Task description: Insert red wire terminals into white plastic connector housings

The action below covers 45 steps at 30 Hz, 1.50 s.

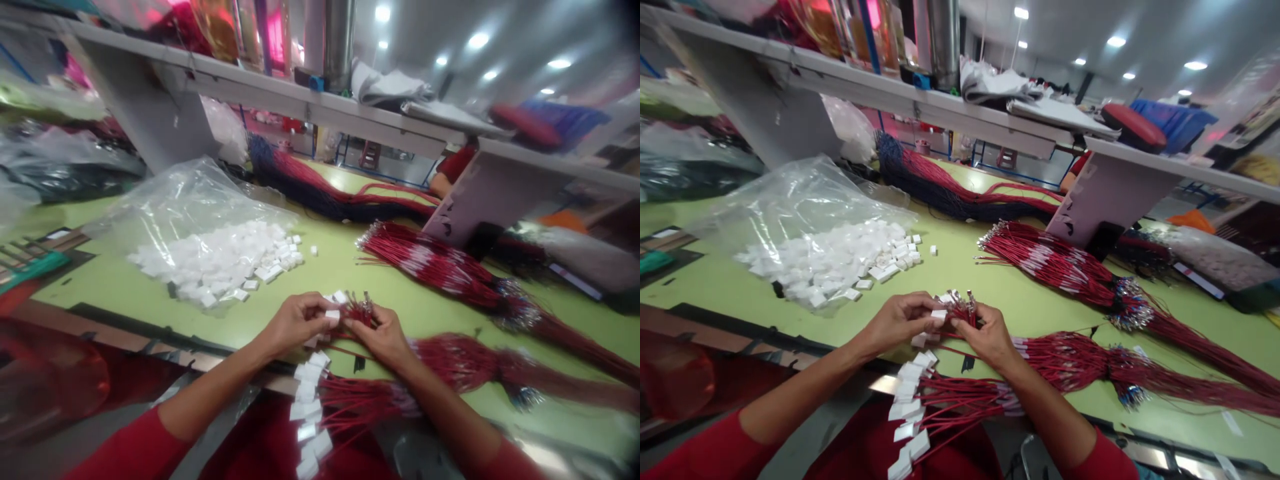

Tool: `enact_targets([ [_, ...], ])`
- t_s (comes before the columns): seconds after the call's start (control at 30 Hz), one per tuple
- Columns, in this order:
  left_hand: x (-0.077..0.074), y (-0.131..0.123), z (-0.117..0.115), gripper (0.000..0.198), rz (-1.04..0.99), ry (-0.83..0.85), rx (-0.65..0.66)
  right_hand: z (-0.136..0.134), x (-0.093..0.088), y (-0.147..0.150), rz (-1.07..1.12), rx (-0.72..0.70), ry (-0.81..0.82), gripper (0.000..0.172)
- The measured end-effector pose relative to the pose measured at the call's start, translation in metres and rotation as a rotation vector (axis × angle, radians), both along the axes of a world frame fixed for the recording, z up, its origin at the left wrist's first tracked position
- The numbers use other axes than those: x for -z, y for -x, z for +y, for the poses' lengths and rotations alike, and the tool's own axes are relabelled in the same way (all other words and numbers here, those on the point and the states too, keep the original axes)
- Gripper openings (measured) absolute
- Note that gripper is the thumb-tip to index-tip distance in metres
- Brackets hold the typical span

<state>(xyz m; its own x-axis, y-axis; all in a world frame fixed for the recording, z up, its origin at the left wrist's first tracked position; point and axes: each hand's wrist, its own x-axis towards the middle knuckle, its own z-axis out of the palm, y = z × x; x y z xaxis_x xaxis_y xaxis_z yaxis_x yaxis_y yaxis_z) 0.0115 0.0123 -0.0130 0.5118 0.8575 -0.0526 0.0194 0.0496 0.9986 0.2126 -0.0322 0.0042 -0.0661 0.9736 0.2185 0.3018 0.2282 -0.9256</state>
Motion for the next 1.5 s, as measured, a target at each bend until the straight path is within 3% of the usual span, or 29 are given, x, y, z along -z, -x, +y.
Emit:
enact_targets([
  [0.07,-0.007,0.004,0.015,0.032,0.196,-0.172,-0.02,0.001,-0.001,-0.002,0.014,0.066,-0.037,0.017],
  [0.17,-0.016,0.009,0.053,0.032,0.635,-0.537,-0.227,0.001,0.0,-0.002,0.1,0.129,0.004,0.023],
  [0.2,-0.017,0.008,0.068,0.032,0.711,-0.583,-0.284,0.001,0.0,-0.002,0.141,0.122,0.051,0.025],
  [0.37,-0.007,-0.006,0.132,0.019,0.885,-0.635,-0.378,0.001,0.003,-0.002,0.198,0.003,0.207,0.037],
  [0.53,0.001,-0.018,0.151,0.014,0.882,-0.63,-0.338,0.002,0.004,-0.004,0.182,-0.014,0.208,0.038],
  [0.67,-0.002,-0.011,0.133,0.015,0.75,-0.598,-0.245,0.002,0.004,-0.001,0.231,0.074,0.243,0.035],
  [0.8,-0.011,0.006,0.083,0.023,0.536,-0.574,-0.128,0.001,0.001,0.003,0.258,0.055,0.202,0.035],
  [0.87,-0.014,0.014,0.055,0.024,0.324,-0.522,-0.105,0.001,-0.001,0.005,0.205,0.057,0.185,0.032],
  [1.0,-0.018,0.021,0.016,0.02,0.238,-0.46,-0.108,-0.001,-0.006,0.006,0.13,0.033,0.177,0.025],
  [1.23,-0.017,0.026,0.007,0.017,0.175,-0.471,-0.134,-0.002,-0.013,0.007,0.08,-0.011,0.204,0.017],
  [1.5,-0.011,0.035,0.01,0.018,0.166,-0.49,-0.028,-0.003,-0.011,0.005,0.039,-0.07,0.251,0.019],
])
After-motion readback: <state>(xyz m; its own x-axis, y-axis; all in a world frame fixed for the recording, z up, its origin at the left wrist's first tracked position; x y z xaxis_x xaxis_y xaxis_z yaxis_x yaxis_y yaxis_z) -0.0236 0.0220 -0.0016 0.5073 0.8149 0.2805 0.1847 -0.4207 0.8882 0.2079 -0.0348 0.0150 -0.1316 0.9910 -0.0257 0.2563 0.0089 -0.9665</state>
